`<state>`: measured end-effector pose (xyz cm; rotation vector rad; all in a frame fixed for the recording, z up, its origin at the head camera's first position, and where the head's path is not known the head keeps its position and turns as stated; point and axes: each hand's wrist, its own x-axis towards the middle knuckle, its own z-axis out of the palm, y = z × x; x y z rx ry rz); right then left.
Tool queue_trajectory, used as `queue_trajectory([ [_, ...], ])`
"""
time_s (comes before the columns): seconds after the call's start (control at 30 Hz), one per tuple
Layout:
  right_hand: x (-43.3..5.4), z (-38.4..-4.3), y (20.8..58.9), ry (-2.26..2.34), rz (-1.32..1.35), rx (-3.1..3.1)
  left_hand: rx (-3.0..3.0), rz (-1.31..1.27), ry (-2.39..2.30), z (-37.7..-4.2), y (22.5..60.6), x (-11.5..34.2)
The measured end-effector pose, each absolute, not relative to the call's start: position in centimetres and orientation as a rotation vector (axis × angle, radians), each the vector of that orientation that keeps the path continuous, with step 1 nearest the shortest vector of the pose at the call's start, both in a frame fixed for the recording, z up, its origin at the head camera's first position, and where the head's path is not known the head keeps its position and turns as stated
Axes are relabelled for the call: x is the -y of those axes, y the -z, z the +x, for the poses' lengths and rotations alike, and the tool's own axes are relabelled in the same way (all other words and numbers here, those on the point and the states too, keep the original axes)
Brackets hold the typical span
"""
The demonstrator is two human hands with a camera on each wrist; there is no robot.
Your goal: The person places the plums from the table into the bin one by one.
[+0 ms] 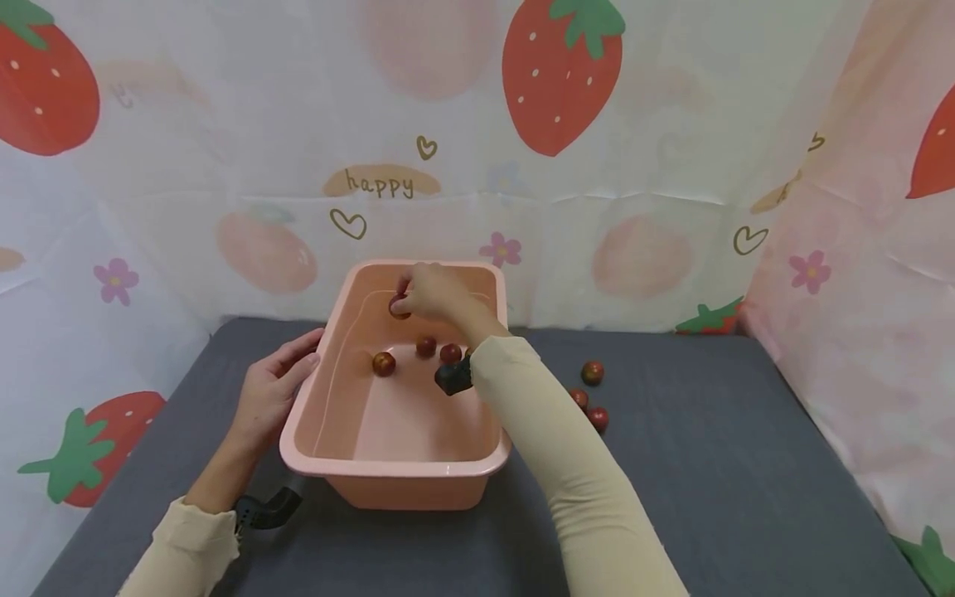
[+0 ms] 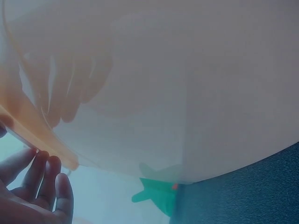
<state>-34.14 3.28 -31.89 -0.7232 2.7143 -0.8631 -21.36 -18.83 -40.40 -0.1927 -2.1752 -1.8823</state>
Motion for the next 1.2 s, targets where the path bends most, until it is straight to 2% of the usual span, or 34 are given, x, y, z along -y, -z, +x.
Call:
queue_trajectory([
  [0.57, -2.8, -34.4, 33.1, 0.633, -0.712, -2.765, 2.181, -0.189, 1.845, -21.7, 40.8, 18.9],
  [1.2, -2.8, -34.0, 33.1, 0.609, -0.571, -2.715, 2.211, -0.198, 1.835, -21.6, 40.7, 18.9],
])
